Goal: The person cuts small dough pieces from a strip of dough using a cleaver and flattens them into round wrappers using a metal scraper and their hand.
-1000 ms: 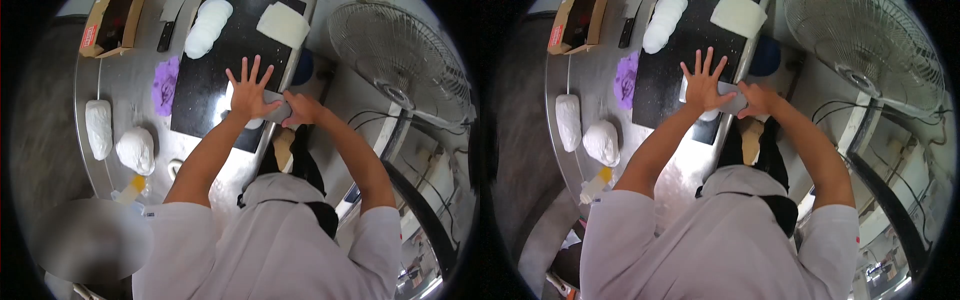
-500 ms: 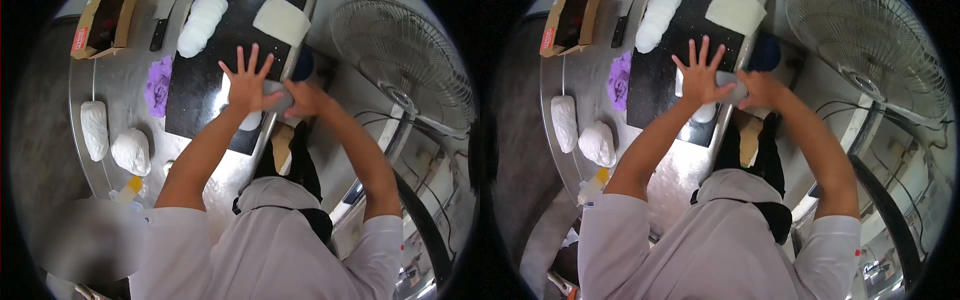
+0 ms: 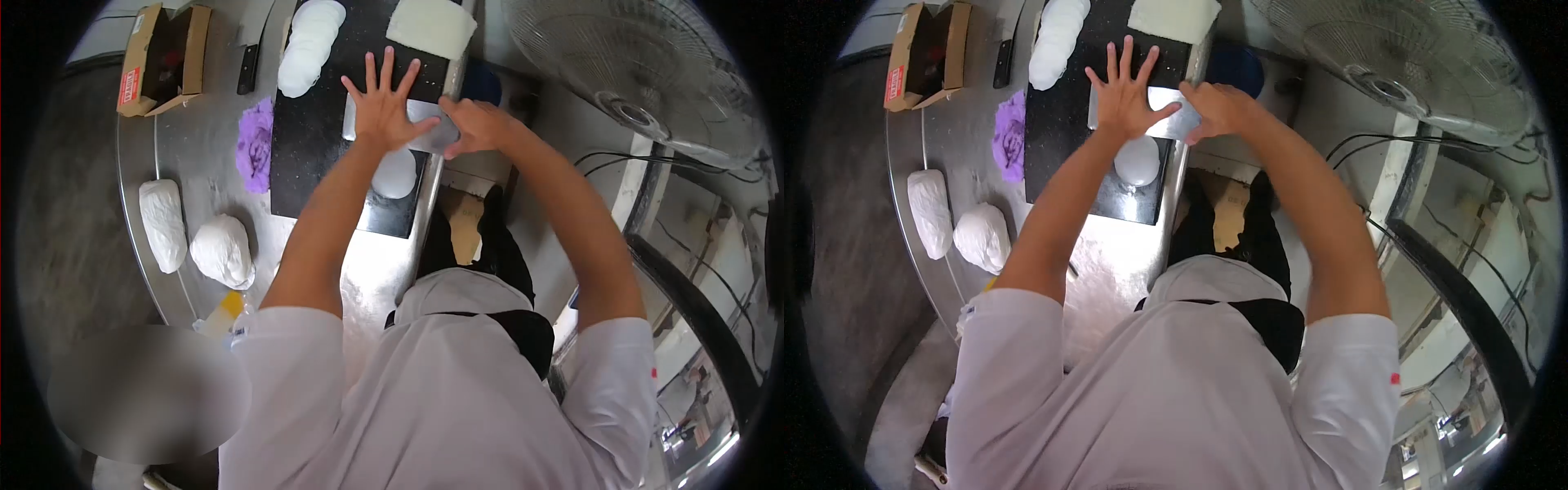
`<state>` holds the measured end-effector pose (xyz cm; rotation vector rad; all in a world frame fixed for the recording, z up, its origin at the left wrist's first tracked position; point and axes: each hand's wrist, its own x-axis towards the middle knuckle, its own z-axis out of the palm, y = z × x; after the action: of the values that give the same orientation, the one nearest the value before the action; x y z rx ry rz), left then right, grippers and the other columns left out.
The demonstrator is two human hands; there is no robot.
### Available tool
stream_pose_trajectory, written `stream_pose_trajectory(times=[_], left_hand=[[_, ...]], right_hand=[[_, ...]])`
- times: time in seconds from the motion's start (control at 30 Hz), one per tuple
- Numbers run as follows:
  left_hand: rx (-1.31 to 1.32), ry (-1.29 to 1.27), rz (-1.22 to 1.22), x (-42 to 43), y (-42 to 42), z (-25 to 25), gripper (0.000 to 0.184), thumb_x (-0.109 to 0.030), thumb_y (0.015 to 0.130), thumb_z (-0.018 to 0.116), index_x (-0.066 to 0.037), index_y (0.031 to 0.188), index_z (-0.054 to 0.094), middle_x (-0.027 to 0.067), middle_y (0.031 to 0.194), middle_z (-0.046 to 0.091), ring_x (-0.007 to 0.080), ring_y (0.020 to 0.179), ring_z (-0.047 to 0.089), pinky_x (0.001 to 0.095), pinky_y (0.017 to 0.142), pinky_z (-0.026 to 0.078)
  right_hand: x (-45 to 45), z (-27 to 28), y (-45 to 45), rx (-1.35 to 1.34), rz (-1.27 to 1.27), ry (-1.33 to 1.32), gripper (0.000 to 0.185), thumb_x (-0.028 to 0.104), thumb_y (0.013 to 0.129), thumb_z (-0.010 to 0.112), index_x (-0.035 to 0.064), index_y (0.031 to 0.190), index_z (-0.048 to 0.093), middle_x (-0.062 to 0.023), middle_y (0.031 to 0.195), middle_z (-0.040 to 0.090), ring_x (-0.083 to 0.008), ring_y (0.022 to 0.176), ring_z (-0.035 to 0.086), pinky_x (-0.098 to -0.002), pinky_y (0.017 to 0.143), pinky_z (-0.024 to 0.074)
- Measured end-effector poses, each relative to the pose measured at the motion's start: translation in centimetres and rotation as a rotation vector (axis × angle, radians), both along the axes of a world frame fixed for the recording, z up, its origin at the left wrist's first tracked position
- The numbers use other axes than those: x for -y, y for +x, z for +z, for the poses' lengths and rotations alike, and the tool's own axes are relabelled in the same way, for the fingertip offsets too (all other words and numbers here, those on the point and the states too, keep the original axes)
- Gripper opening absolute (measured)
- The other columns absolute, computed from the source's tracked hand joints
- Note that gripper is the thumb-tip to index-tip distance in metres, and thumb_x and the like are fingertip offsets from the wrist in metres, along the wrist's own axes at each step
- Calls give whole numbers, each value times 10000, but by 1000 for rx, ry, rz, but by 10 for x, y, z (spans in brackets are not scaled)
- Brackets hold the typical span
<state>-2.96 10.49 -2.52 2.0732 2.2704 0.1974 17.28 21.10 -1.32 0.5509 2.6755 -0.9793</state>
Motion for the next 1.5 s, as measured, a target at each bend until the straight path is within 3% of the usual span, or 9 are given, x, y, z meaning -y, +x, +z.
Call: stream_pose_trajectory(times=[0.3, 0.5, 0.63, 1.07, 1.23, 1.27, 1.33, 1.37, 1.5], left_hand=[[80, -29, -91, 20, 13, -2, 1089, -807, 725, 654, -323, 1629, 289, 149, 1722, 114, 468, 1565, 69, 799, 1132, 58], [94, 71, -260, -13, -17, -14, 1127, -843, 705, 639, -285, 1626, 307, 167, 1714, 140, 458, 1567, 77, 729, 1185, 62], [147, -74, -251, 59, 4, -3, 1150, -835, 679, 684, -310, 1627, 299, 131, 1724, 122, 426, 1576, 86, 732, 1180, 81], [119, -96, -359, 30, -11, -2, 1170, -787, 653, 731, -338, 1631, 272, 110, 1724, 136, 412, 1580, 86, 756, 1171, 75], [77, 248, -273, -12, -41, 11, 1087, -768, 690, 710, -353, 1611, 307, 82, 1687, 221, 413, 1552, 148, 780, 1139, 136], [7, -199, -167, -25, -35, 68, 1110, -711, 750, 706, -235, 1640, 245, 186, 1714, 98, 443, 1572, 25, 770, 1171, 28], [-9, 164, -76, -20, -49, 21, 1170, -725, 682, 744, -199, 1625, 292, 227, 1700, 110, 473, 1563, 34, 720, 1206, 40], [91, 413, -98, -9, -55, 3, 977, -660, 779, 723, -330, 1603, 317, 64, 1667, 271, 373, 1539, 215, 721, 1163, 184], [111, -41, -655, 60, -60, 26, 883, -428, 879, 738, -272, 1617, 279, 52, 1636, 342, 257, 1457, 398, 511, 1143, 338]], right_hand=[[37, 3, 18, 154, -106, -253, 862, 453, 695, 902, 4, 1281, 458, -328, 1078, 668, -511, 1072, 645, -532, 892, 535], [32, -17, 5, -109, -214, -82, 874, 497, 673, 914, -38, 1221, 492, -338, 964, 682, -550, 942, 669, -527, 823, 561], [79, 1, 26, -7, -110, -253, 876, 499, 686, 906, -54, 1217, 483, -346, 912, 676, -539, 936, 675, -543, 828, 558], [87, -25, 17, -28, -201, -126, 945, 572, 671, 898, -103, 1181, 476, -369, 933, 670, -530, 976, 676, -520, 814, 571], [34, -3, -15, -68, -244, -99, 899, 524, 751, 861, -94, 1259, 449, -346, 948, 656, -507, 941, 677, -521, 790, 545], [20, 1, -24, -121, -254, 24, 816, 481, 793, 844, -70, 1258, 462, -336, 966, 654, -498, 926, 679, -504, 765, 549], [-8, 3, -45, -145, -318, 93, 712, 445, 815, 826, -22, 1242, 501, -305, 1017, 673, -480, 981, 677, -500, 817, 543], [-9, 4, -48, -152, -409, 127, 609, 409, 837, 807, 25, 1227, 540, -274, 1069, 691, -462, 1035, 675, -495, 870, 537], [22, -45, -8, -329, -413, -161, 684, 283, 886, 801, 44, 1443, 484, -110, 1070, 733, -226, 957, 718, -399, 854, 579]])
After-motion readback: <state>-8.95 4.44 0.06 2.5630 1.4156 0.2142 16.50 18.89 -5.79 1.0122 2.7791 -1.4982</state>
